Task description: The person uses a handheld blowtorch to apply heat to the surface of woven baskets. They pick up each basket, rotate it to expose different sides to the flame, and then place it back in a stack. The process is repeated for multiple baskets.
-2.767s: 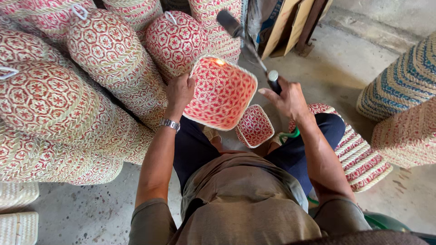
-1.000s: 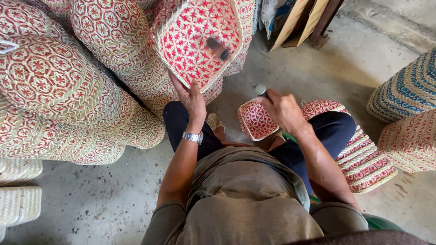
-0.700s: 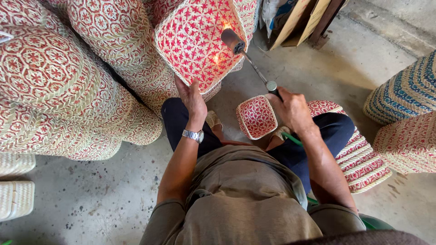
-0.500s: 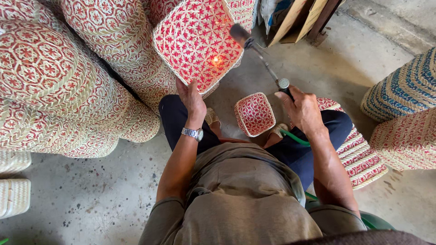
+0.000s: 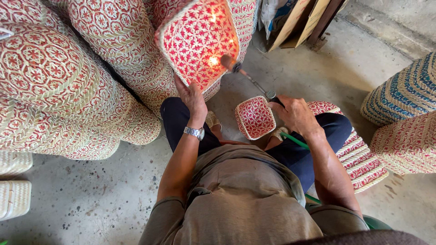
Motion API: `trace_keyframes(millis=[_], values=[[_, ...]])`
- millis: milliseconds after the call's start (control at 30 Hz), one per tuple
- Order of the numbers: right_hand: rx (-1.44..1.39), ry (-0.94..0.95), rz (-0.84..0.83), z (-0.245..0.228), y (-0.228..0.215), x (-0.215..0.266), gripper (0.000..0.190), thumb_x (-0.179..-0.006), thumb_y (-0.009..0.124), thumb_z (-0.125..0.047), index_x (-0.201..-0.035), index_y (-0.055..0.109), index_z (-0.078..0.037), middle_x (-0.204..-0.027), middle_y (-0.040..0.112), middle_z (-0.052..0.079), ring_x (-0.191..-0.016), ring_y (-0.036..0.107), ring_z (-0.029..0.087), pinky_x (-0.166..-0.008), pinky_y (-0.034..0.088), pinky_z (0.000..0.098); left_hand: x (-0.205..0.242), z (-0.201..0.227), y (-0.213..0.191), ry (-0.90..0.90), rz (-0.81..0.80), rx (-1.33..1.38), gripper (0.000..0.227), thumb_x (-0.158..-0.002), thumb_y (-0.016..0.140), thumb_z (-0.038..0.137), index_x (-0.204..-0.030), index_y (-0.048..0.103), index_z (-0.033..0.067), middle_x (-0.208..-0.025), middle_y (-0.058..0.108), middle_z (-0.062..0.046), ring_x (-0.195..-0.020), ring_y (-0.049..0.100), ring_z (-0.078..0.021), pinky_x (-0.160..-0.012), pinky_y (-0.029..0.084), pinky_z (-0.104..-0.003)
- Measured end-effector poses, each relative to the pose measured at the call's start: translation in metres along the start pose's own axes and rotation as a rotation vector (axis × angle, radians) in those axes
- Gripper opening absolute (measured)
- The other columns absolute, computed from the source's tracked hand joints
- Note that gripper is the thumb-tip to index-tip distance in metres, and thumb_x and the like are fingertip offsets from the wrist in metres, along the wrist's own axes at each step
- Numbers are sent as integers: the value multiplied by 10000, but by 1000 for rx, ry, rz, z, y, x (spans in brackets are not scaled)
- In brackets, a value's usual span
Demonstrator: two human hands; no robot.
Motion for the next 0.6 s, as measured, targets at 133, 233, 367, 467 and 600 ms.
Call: trace_keyframes(millis=[133,233,367,467,600], values=[[100,-173,99,-1,-3,-5,329,-1004,690,-319,-955,687,6,-778,663,246,-704,625,453,-594,482,494,4,2,1,-23,-20,-35,689,-980,423,-54,-1621,223,100,-1570,398,-96,-1382,479,-189,-1202,407,-389],[-23,-64,200,2,-2,-12,319,-997,686,-297,-978,664,21,-747,653,246,-628,644,409,-582,499,474,10,0,3,-49,-41,-40,698,-964,413,-64,-1625,254,94,-1549,421,-93,-1351,494,-176,-1195,424,-393],[-12,-187,197,5,2,-20,267,-993,693,-242,-1012,664,23,-733,645,251,-621,640,421,-557,482,478,21,-7,7,-151,-50,23,656,-989,438,-52,-1614,300,90,-1491,500,-100,-1294,546,-178,-1153,458,-397],[76,-333,244,5,4,-24,246,-983,712,-219,-940,664,18,-776,662,253,-672,639,443,-577,499,476,20,-8,7,-217,-53,70,683,-961,466,-56,-1601,298,113,-1454,522,-82,-1271,564,-168,-1131,475,-390],[11,-99,244,11,6,-22,302,-1009,712,-240,-939,634,43,-726,629,262,-642,638,439,-572,491,488,22,-12,2,-412,-28,108,720,-927,524,-77,-1587,325,130,-1393,543,-78,-1208,592,-185,-1041,536,-388]])
Point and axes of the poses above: each hand's wrist, its own x-axis away from the middle knuckle, its own y-axis out of the palm, z = x × y, the point moved 1 cm from there along -x, towards the middle knuckle
